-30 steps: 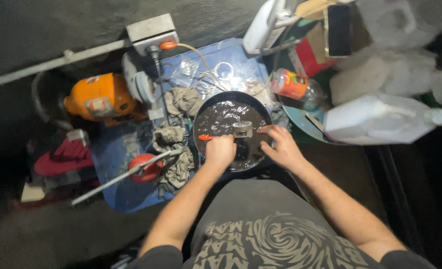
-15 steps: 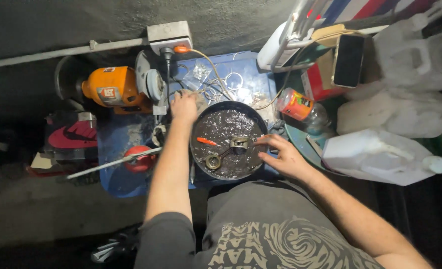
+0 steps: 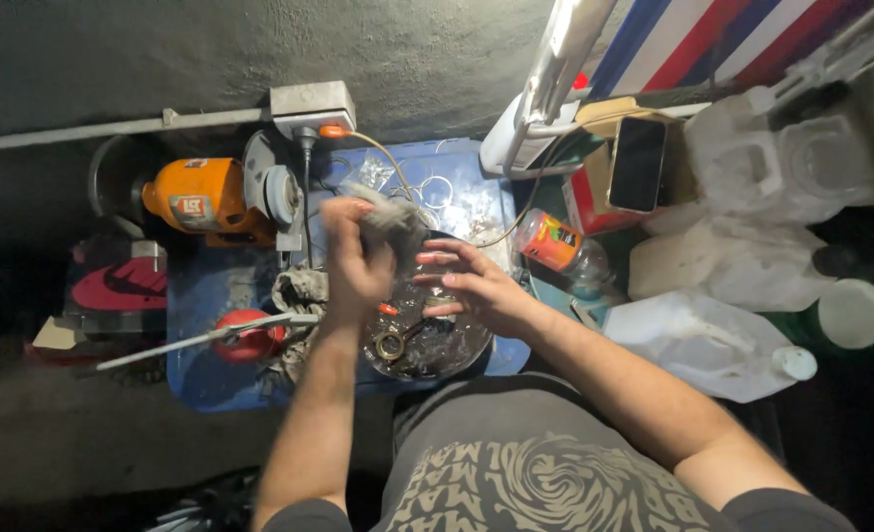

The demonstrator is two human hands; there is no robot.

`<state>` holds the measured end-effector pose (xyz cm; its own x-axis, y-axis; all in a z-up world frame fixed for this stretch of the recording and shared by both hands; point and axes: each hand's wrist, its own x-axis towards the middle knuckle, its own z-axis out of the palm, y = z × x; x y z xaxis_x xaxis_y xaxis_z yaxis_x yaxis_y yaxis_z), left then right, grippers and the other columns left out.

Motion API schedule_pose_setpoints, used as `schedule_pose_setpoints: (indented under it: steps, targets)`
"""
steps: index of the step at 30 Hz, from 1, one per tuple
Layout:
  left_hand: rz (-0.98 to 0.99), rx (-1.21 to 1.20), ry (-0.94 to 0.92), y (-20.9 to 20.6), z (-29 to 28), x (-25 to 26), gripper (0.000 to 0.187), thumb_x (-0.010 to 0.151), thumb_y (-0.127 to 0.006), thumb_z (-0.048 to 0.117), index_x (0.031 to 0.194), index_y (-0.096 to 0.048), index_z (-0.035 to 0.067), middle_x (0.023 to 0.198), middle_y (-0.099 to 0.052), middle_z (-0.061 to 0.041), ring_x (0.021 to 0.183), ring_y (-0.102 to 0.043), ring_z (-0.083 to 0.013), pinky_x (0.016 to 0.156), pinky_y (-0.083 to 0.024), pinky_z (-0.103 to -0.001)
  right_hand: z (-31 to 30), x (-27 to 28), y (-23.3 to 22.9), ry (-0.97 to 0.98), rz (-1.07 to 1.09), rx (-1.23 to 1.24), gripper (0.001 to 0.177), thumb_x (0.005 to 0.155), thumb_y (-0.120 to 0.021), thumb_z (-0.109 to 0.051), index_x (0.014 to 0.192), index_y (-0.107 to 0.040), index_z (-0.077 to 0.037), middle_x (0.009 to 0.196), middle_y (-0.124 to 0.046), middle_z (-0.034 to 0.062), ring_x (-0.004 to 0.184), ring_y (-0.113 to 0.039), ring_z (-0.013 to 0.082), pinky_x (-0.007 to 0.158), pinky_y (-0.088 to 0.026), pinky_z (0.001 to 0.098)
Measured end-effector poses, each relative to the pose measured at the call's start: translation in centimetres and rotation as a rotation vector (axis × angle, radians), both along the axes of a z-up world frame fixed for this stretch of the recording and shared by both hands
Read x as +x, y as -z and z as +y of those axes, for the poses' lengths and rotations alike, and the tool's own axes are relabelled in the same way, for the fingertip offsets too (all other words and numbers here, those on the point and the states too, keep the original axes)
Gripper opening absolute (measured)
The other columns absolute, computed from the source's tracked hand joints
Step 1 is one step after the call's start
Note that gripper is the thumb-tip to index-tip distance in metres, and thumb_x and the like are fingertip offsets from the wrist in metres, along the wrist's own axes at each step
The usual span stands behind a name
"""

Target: The person cleans a piston and a connecting rod by scrubbing them with a wire brush in a black basin filled with liquid. They then wipe the parts with a cloth and continue scrubbing the piston in the basin.

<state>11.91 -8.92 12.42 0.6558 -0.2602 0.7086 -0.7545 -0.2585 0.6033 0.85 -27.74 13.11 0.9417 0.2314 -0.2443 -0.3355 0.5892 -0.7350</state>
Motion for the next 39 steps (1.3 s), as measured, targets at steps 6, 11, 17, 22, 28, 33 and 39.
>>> schedule_pose_setpoints:
  steps: [6, 11, 17, 22, 28, 33, 39]
  targets:
    - [0.062, 0.238, 0.229, -5.3, -4.8, -5.9, 0.032, 0.098, -0.058, 0.030, 0.123, -0.067, 0.011, 0.142, -0.060, -0.010, 0.143, -0.042, -0.0385, 0.119, -0.031, -0.051, -1.0, -0.3, -1.6, 0.189, -0.396, 0.566, 0.046, 0.080, -0.081, -0.006, 0.117, -0.057, 0.006, 0.118, -0.060, 0.0362, 0.106, -0.064, 0.0505, 0.081, -0.055, 0.0721]
    - [0.225, 0.105, 0.523, -5.7, -7.6, -6.2, 0.060, 0.108, -0.040, 0.036, 0.160, -0.031, 0.008, 0.164, -0.034, -0.022, 0.151, -0.027, -0.0456, 0.123, -0.025, -0.056, -4.0, 0.8, -3.1, 0.323, -0.219, 0.384, 0.033, 0.101, -0.057, -0.032, 0.112, -0.066, -0.002, 0.099, -0.072, 0.0203, 0.083, -0.070, 0.0285, 0.070, -0.060, 0.0417]
    - [0.067, -0.149, 0.528, -6.2, -12.6, -4.3, 0.075, 0.086, -0.078, 0.016, 0.149, -0.043, -0.005, 0.142, -0.055, -0.026, 0.131, -0.055, -0.0469, 0.110, -0.046, -0.055, -6.7, 0.7, -9.2, 0.556, -0.307, 0.078, 0.022, 0.103, -0.058, -0.020, 0.111, -0.058, 0.001, 0.094, -0.073, 0.0271, 0.084, -0.075, 0.0324, 0.072, -0.063, 0.0420]
    - [-0.049, -0.113, 0.540, -8.9, -15.8, -1.8, 0.067, 0.092, -0.064, 0.015, 0.153, -0.042, -0.002, 0.133, -0.059, -0.022, 0.127, -0.056, -0.0435, 0.114, -0.042, -0.052, -11.6, 0.6, -8.7, 0.649, -0.396, -0.264, 0.020, 0.107, -0.054, -0.017, 0.119, -0.051, -0.002, 0.100, -0.071, 0.0238, 0.097, -0.076, 0.0330, 0.077, -0.062, 0.0405]
    - [0.049, -0.055, 0.629, -7.0, -19.7, 0.3, 0.064, 0.081, -0.058, 0.003, 0.145, -0.056, 0.008, 0.118, -0.058, -0.013, 0.110, -0.059, -0.0375, 0.100, -0.049, -0.049, -12.2, 0.3, -12.8, 0.695, -0.212, -0.624, 0.036, 0.105, -0.054, -0.031, 0.126, -0.058, -0.001, 0.114, -0.068, 0.0265, 0.112, -0.068, 0.0359, 0.095, -0.053, 0.0444]
    - [0.089, -0.172, 0.537, -4.7, -22.8, 0.9, 0.010, 0.096, -0.055, 0.011, 0.098, -0.065, 0.008, 0.078, -0.059, -0.006, 0.070, -0.061, -0.0356, 0.064, -0.054, -0.042, -12.2, 0.1, -14.9, 0.670, 0.059, -1.017, 0.057, 0.104, -0.054, -0.047, 0.134, -0.066, 0.000, 0.130, -0.065, 0.0297, 0.130, -0.058, 0.0394, 0.117, -0.041, 0.0492]
    - [0.502, -0.362, 0.724, -3.9, -22.8, 0.6, 0.028, 0.088, -0.068, 0.003, 0.111, -0.053, 0.007, 0.109, -0.056, -0.011, 0.107, -0.056, -0.0207, 0.097, -0.045, -0.040, -14.0, 1.3, -12.9, 0.717, 0.063, -0.846, 0.045, 0.105, -0.057, -0.048, 0.105, -0.076, -0.007, 0.102, -0.076, 0.0092, 0.098, -0.069, 0.0174, 0.086, -0.058, 0.0345]
